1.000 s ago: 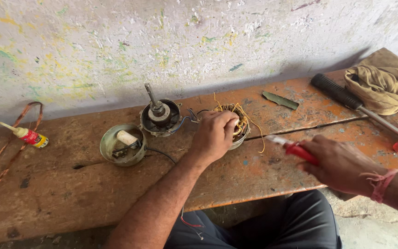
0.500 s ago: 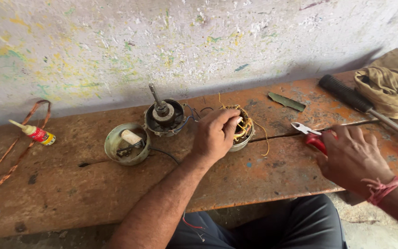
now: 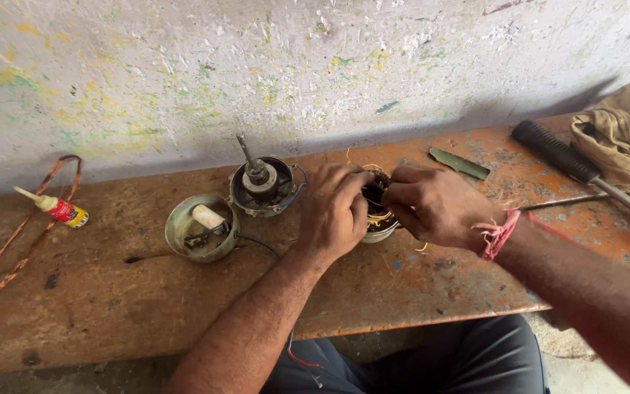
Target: The person removes old yellow wire from a motor stator by hand and with wire cutters, then winds new yellow wire into the stator slots. The person uses both hands to pull, cut, and insert wire throughout the process.
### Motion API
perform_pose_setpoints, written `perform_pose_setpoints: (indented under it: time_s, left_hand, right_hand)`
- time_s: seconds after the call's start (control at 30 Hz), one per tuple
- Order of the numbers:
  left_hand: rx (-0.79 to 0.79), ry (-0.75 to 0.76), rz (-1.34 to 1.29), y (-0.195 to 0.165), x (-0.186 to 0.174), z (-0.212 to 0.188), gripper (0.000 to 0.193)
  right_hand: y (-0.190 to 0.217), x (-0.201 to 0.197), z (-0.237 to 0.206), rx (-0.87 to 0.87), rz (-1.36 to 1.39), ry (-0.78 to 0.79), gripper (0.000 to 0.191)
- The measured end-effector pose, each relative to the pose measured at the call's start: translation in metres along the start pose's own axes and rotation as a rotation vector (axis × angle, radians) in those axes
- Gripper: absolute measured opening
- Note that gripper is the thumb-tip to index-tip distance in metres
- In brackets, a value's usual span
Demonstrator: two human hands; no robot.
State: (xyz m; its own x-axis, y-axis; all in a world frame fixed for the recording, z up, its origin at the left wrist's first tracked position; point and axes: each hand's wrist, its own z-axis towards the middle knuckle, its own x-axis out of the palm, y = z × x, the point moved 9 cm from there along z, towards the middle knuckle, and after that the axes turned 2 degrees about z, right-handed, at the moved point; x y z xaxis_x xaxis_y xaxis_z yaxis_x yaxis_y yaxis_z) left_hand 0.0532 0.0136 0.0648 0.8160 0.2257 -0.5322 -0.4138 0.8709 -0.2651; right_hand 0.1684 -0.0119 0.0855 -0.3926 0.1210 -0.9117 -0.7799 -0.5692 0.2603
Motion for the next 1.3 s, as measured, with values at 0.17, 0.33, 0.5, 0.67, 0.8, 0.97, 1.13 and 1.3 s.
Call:
perform_pose_setpoints:
  time_s: [0.17, 0.33, 0.5, 0.67, 0.8, 0.97, 1.13, 1.3]
  left_hand:
    - [-0.039, 0.106, -0.238, 0.002, 0.015, -0.007, 0.023]
    - [-0.076, 0.136, -0.233, 0.007, 0.022, -0.010, 0.023]
    - [-0.038, 0.160, -0.220, 0.003, 0.023, -0.011, 0.036]
    - [-0.066, 0.179, -0.219, 0.003, 0.022, -0.012, 0.046]
    - [-0.052, 0.163, -0.219, 0.002, 0.019, -0.010, 0.048]
    - [-0.039, 0.137, -0.221, 0.000, 0.016, -0.011, 0.045]
    - [-0.007, 0.082, -0.275, 0.002, 0.013, -0.011, 0.016]
    - [-0.119, 0.056, -0.281, 0.015, 0.017, -0.008, 0.010]
  right_hand:
    - [0.009, 0.016, 0.020, -0.162, -0.263, 0.290, 0.015]
    - [0.008, 0.030, 0.026, -0.133, -0.406, 0.501, 0.022]
    - [0.014, 0.035, 0.020, -0.251, -0.455, 0.391, 0.022]
    - [0.018, 0.003, -0.001, -0.318, -0.266, -0.114, 0.024]
    - [-0.002, 0.008, -0.003, -0.068, -0.094, -0.173, 0.014]
    - [-0.031, 0.021, 0.006, 0.229, -0.107, 0.010, 0.018]
    - [-0.081, 0.005, -0.039, 0.726, 0.485, -0.275, 0.023]
    - [-0.041, -0.003, -0.070, 0.432, 0.271, -0.572, 0.018]
